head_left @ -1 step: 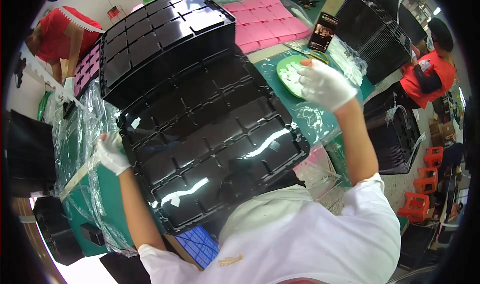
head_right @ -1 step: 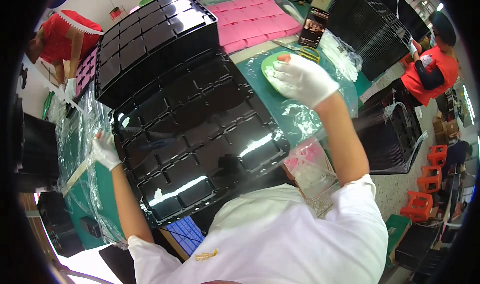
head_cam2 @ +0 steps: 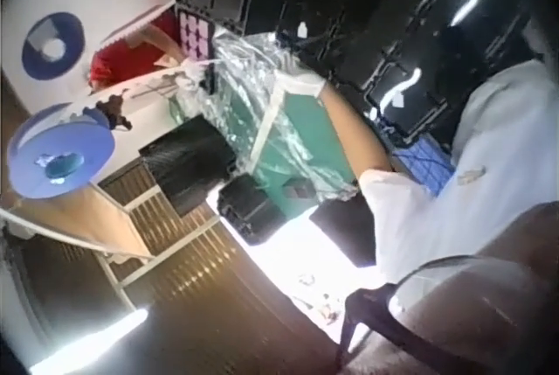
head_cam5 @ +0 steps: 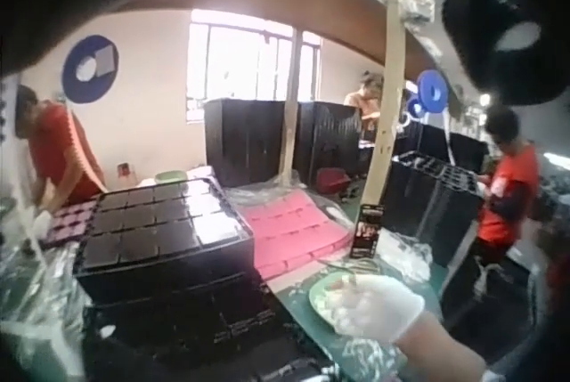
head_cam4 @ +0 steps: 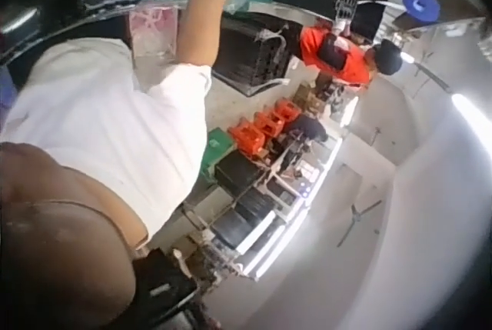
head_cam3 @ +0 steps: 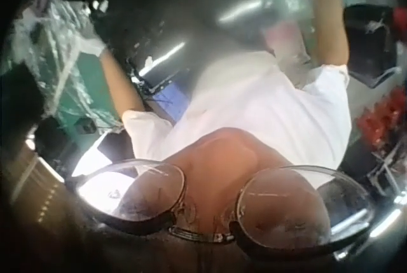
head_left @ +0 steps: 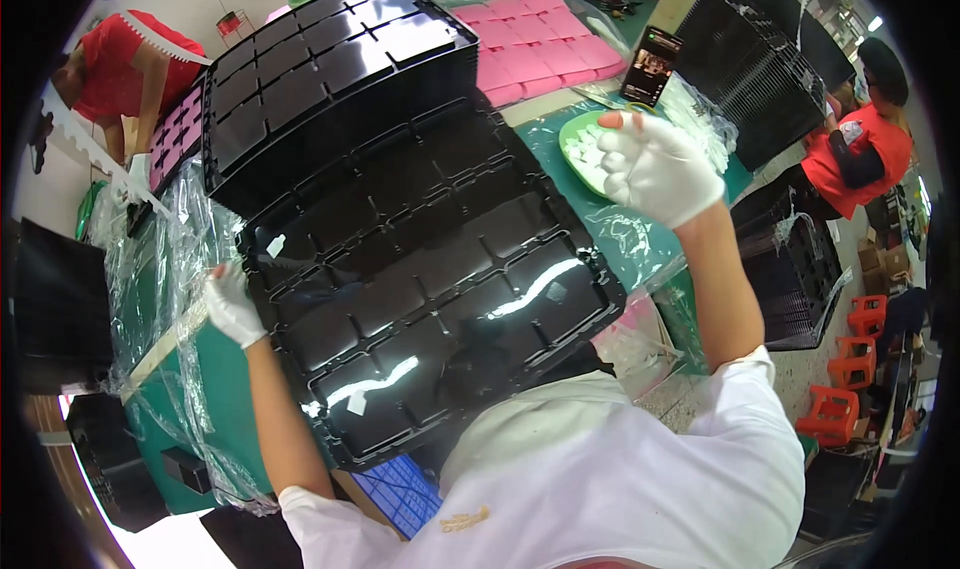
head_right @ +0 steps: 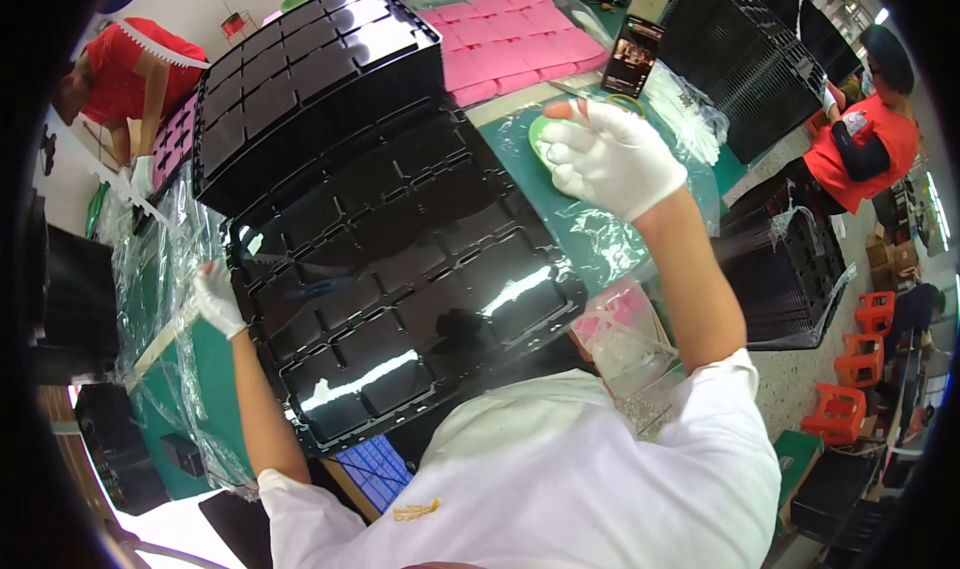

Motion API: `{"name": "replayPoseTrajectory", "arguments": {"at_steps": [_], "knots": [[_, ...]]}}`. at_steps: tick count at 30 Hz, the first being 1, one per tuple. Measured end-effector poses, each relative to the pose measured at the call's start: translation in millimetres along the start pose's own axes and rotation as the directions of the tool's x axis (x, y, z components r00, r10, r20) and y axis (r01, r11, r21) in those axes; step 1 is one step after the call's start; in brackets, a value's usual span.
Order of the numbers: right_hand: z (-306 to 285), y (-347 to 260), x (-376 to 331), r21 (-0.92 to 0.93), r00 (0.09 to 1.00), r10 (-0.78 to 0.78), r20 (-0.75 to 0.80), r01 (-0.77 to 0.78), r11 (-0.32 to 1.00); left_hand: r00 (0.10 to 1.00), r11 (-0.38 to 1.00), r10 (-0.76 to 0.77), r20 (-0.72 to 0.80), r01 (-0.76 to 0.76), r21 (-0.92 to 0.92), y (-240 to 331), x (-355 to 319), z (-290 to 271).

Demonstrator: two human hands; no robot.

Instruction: The person fits a foam insert into a plastic tray by hand, applies adhesive tabs onto the tray, puts on gloves, and inserts another foam liner into the tray, pressing it down.

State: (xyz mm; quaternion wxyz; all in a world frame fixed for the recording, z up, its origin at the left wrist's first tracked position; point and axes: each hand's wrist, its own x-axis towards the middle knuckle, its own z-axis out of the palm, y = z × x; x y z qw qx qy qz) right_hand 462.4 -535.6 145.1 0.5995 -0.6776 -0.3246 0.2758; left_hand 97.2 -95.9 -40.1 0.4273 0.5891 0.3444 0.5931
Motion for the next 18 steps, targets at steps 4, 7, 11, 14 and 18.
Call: {"name": "replayPoseTrajectory", "arguments": {"at_steps": [4,7,11,14,18], "knots": [[106.6,-72.8,-13.3,-0.281,0.938,0.204,0.282,-0.122,0.952,0.965,0.993,0.056,0.257,-0.081,0.088,28.3,-30.2,27.3],[179.2,-67.6,8.1,-0.578,0.825,-0.071,0.561,0.452,0.68,0.962,0.993,-0.006,0.274,0.038,-0.11,32.0,-30.6,41.8],[258.3,-35.4,72.9,-0.671,0.625,-0.301,0.72,0.738,-0.071,0.966,0.999,0.044,0.253,-0.049,0.014,64.8,-40.4,44.7],[308.2,-36.2,102.7,-0.804,0.824,-0.038,0.566,0.561,0.196,0.966,0.989,0.094,0.241,-0.118,0.089,60.0,-37.5,39.5],[323.1,-29.7,100.3,-0.85,0.847,-0.118,0.518,0.525,0.042,0.967,0.981,0.101,0.234,-0.136,0.138,72.7,-40.1,40.4]]}}
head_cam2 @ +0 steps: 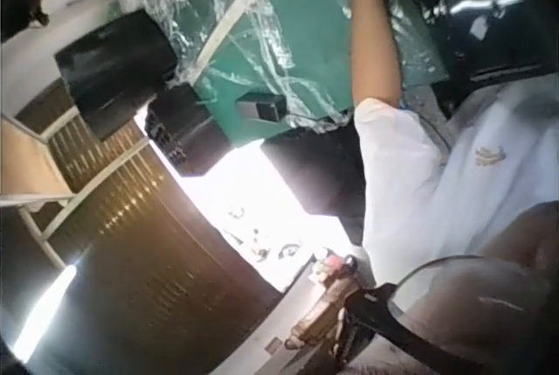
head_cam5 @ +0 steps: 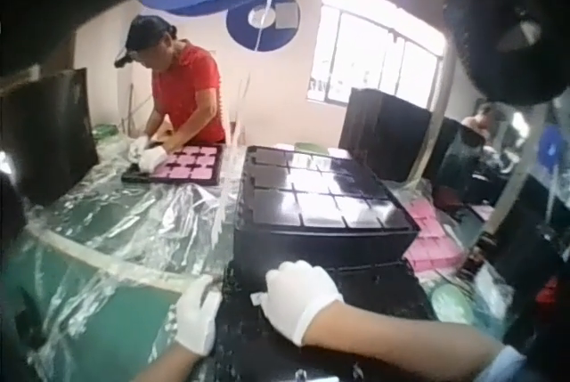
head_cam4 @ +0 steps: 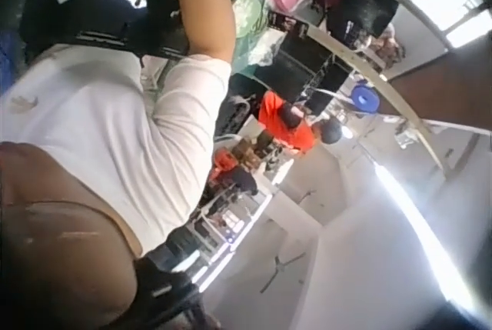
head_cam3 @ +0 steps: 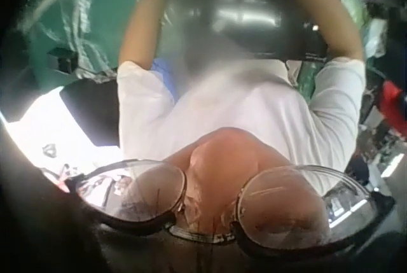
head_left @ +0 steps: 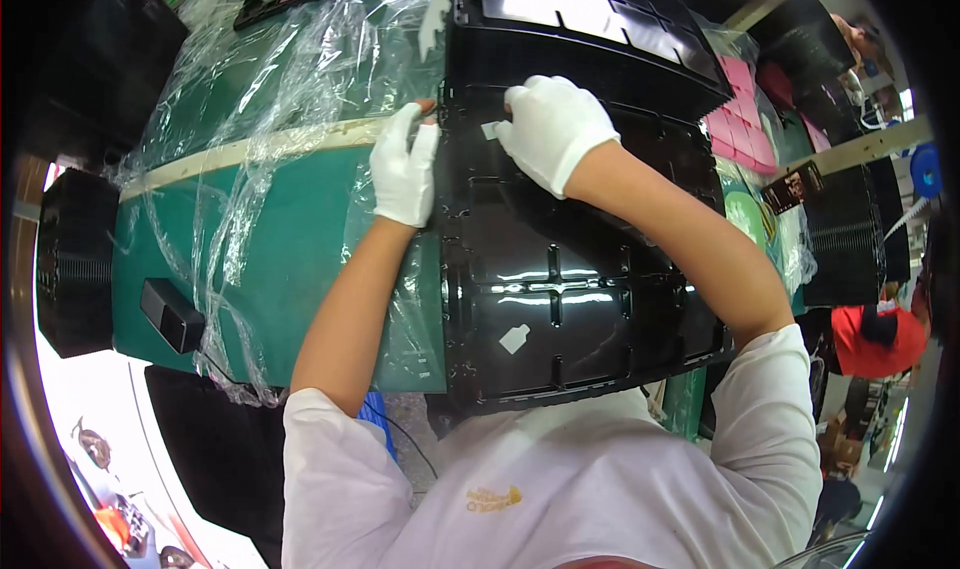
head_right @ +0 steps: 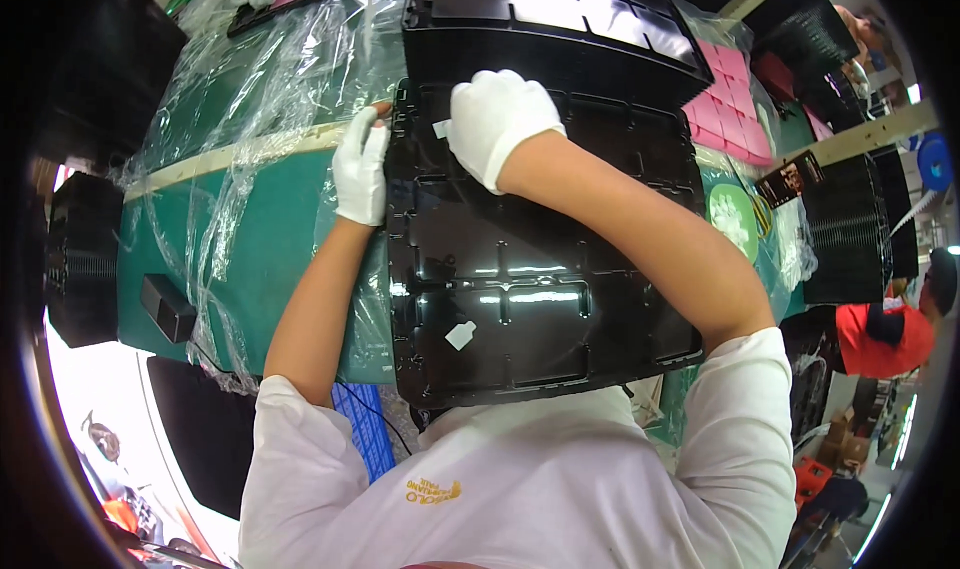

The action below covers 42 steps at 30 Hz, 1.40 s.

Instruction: The person fits a foam insert into a plastic tray by hand, applies adhesive tabs onto the tray, puts on gloves, and inserts another foam liner into the tray, pressing it down.

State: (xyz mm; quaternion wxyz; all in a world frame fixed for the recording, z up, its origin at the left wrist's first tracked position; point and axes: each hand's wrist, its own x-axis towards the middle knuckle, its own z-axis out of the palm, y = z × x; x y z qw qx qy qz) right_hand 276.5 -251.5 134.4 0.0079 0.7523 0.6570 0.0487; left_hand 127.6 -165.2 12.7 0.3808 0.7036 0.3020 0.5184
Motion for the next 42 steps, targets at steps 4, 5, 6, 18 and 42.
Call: {"name": "replayPoseTrajectory", "arguments": {"at_steps": [4,5,6,18,42], "knots": [[-0.6,2.6,6.6,-0.007,0.983,0.094,0.157,-0.094,0.996,1.0,0.999,0.005,-0.01,-0.004,0.035,3.3,0.8,1.4],[-1.7,1.9,6.6,-0.01,0.984,0.088,0.157,-0.087,0.996,1.0,0.999,-0.001,-0.005,0.002,0.032,5.9,2.4,1.7],[-1.3,-0.8,5.4,-0.035,0.991,0.055,0.123,-0.051,0.998,1.0,0.999,-0.009,0.005,0.009,0.031,6.0,1.8,0.6],[2.6,-3.4,13.3,0.125,0.989,0.017,0.145,-0.035,0.992,1.0,1.0,0.003,0.009,-0.003,0.026,3.8,-2.5,3.2],[-1.0,-55.6,-164.7,0.196,0.969,-0.246,0.029,0.236,0.952,0.999,0.999,0.043,-0.011,-0.043,0.028,-16.7,-4.6,3.6]]}}
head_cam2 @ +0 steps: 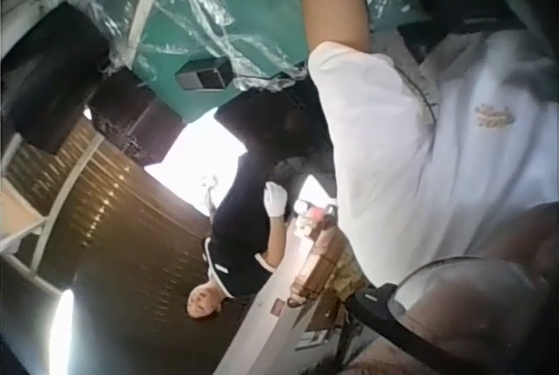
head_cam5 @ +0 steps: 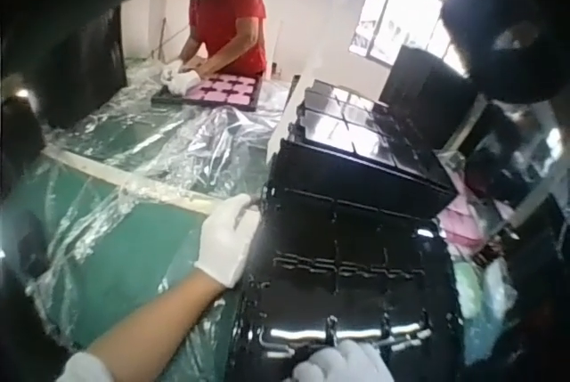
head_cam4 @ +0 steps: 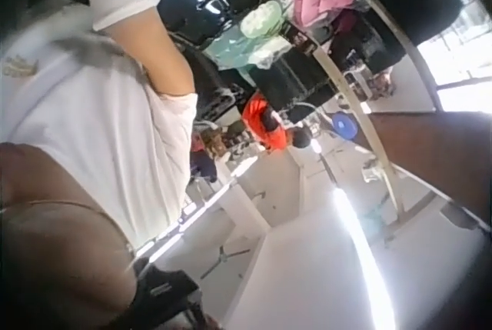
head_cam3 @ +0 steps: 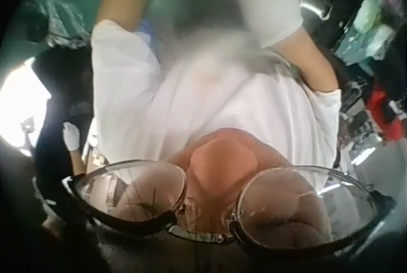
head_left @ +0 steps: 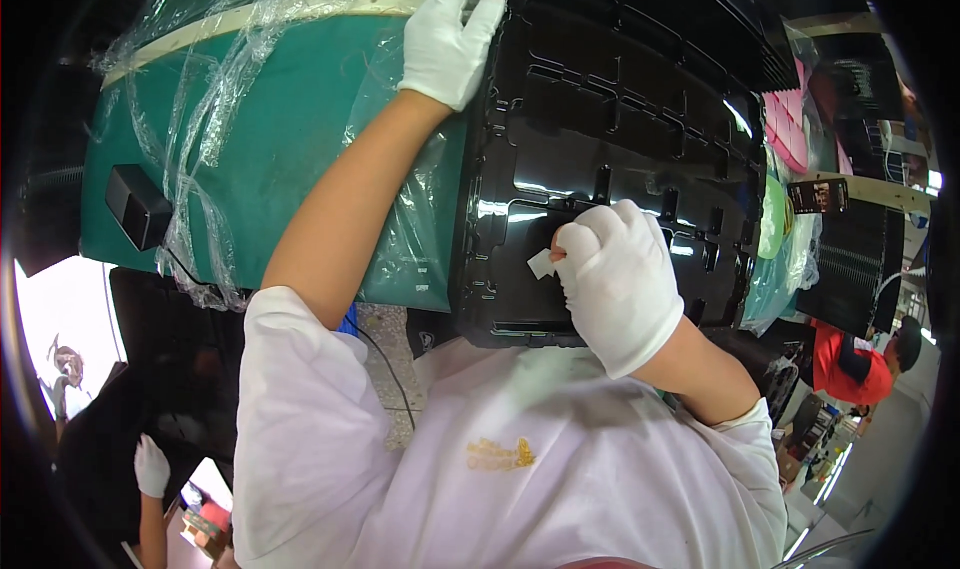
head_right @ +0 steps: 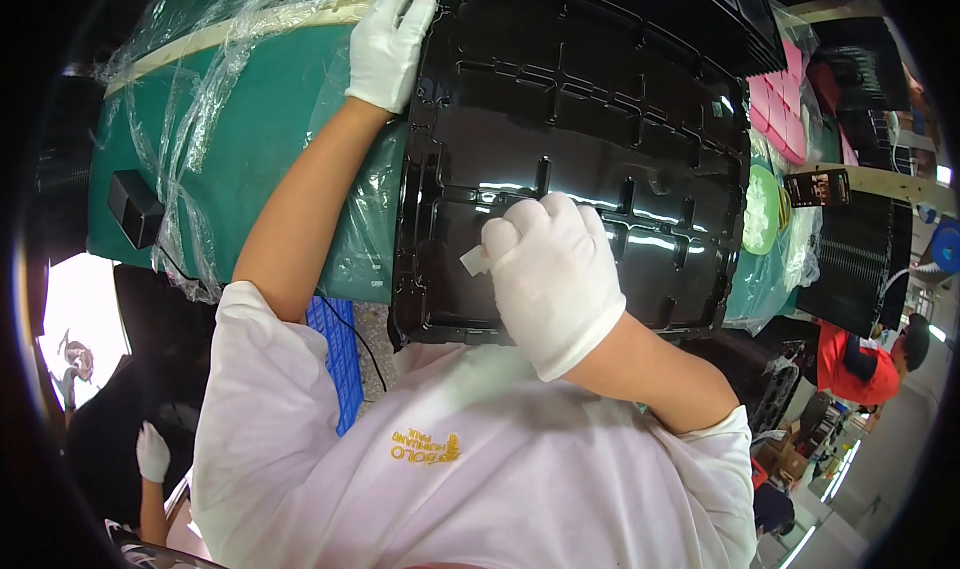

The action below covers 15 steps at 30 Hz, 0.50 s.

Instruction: The person fits a foam insert into a plastic tray by hand, applies adhesive tabs onto the tray, puts on gloves, and inserts another foam liner into the tray, pressing it down.

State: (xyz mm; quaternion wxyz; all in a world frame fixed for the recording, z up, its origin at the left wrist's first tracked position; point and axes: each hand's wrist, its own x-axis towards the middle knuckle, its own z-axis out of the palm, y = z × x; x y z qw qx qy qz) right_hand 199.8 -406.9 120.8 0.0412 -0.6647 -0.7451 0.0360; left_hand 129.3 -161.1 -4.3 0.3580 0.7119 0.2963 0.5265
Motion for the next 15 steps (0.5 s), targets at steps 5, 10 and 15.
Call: {"name": "replayPoseTrajectory", "arguments": {"at_steps": [5,10,15], "knots": [[-2.3,-1.6,6.1,-0.004,0.998,-0.048,0.03,0.048,0.999,0.999,0.999,-0.043,-0.01,0.043,-0.004,-3.6,4.1,0.7],[-3.0,-9.8,2.4,0.001,0.994,-0.084,-0.07,0.084,0.996,0.998,0.998,0.048,-0.038,-0.046,0.05,19.3,11.7,-3.0],[1.0,-7.1,2.4,0.137,0.989,-0.06,-0.134,0.079,0.987,0.999,0.997,0.04,-0.028,-0.038,0.063,12.0,4.0,1.2]]}}
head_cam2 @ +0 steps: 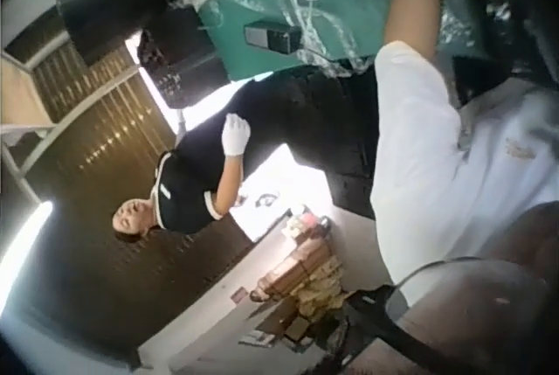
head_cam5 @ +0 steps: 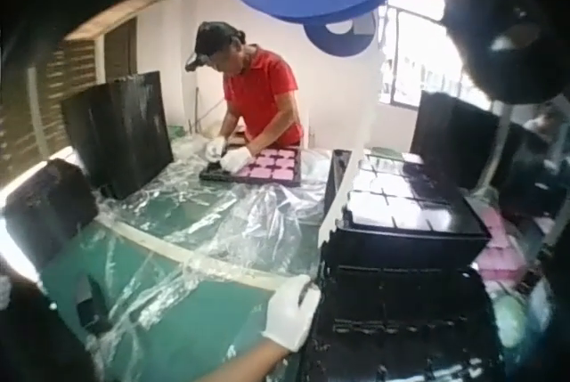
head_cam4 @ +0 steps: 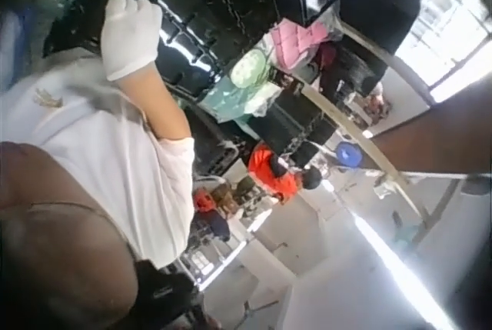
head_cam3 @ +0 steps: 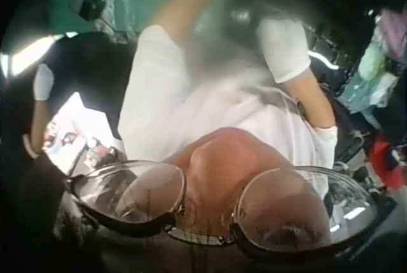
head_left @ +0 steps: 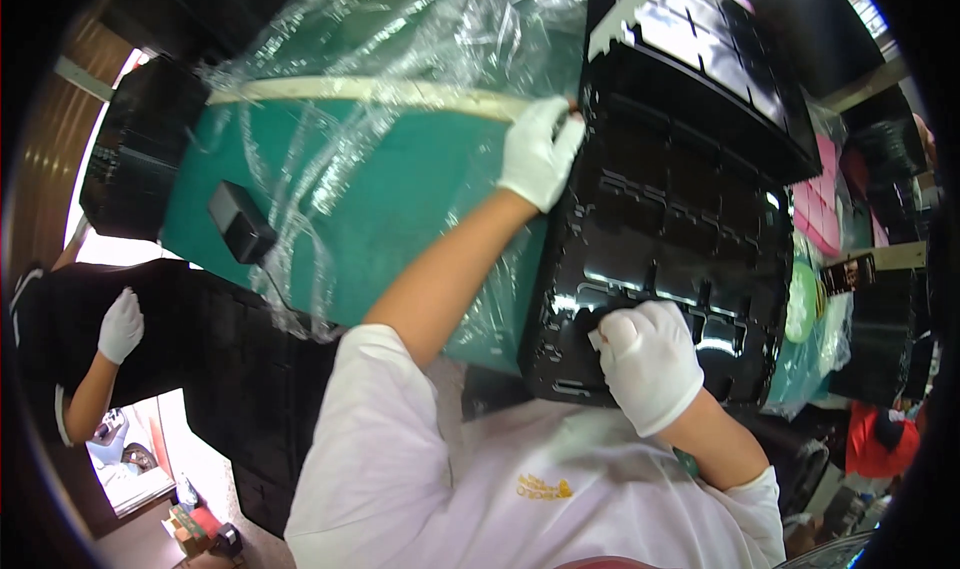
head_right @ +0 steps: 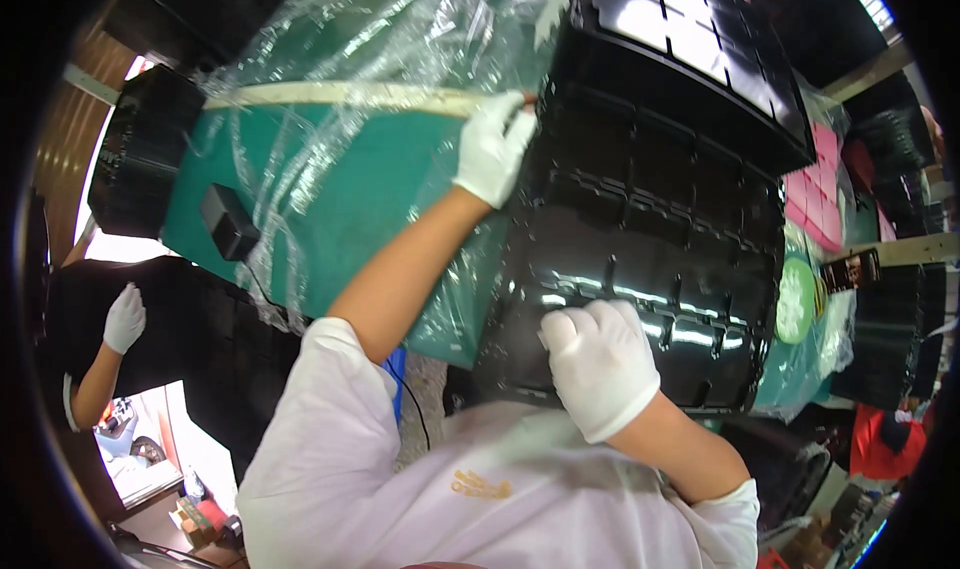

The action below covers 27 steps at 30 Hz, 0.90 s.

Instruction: The person fits a foam insert into a plastic tray by hand, applies adhesive tabs onto the tray, puts on gloves, and inserts another foam liner into the tray, pressing it down.

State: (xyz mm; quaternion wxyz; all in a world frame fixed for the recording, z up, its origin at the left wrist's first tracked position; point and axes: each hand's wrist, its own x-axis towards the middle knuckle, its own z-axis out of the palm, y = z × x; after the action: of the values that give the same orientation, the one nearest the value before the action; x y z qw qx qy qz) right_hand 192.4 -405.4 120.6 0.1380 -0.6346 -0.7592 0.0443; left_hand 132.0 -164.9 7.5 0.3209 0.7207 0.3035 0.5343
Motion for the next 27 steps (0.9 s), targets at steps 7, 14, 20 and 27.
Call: {"name": "replayPoseTrajectory", "arguments": {"at_steps": [7,14,20,27], "knots": [[-58.7,5.3,-24.2,0.823,0.997,0.06,0.044,-0.07,0.564,0.999,0.999,-0.039,0.02,0.039,-0.009,4.7,-4.5,-8.3],[-88.5,129.4,-122.3,0.956,0.581,0.762,-0.286,0.224,0.188,0.998,0.998,-0.055,0.043,0.054,0.022,8.6,-0.3,-9.8],[-80.9,188.2,-178.4,0.475,0.063,0.59,-0.805,-0.529,0.703,0.997,0.991,0.019,0.081,-0.03,0.129,-8.4,1.2,1.9],[-59.8,291.8,-210.8,-0.011,0.167,0.284,-0.944,-0.877,0.481,0.988,0.992,-0.124,0.092,0.127,-0.027,-44.5,1.7,0.2]]}}
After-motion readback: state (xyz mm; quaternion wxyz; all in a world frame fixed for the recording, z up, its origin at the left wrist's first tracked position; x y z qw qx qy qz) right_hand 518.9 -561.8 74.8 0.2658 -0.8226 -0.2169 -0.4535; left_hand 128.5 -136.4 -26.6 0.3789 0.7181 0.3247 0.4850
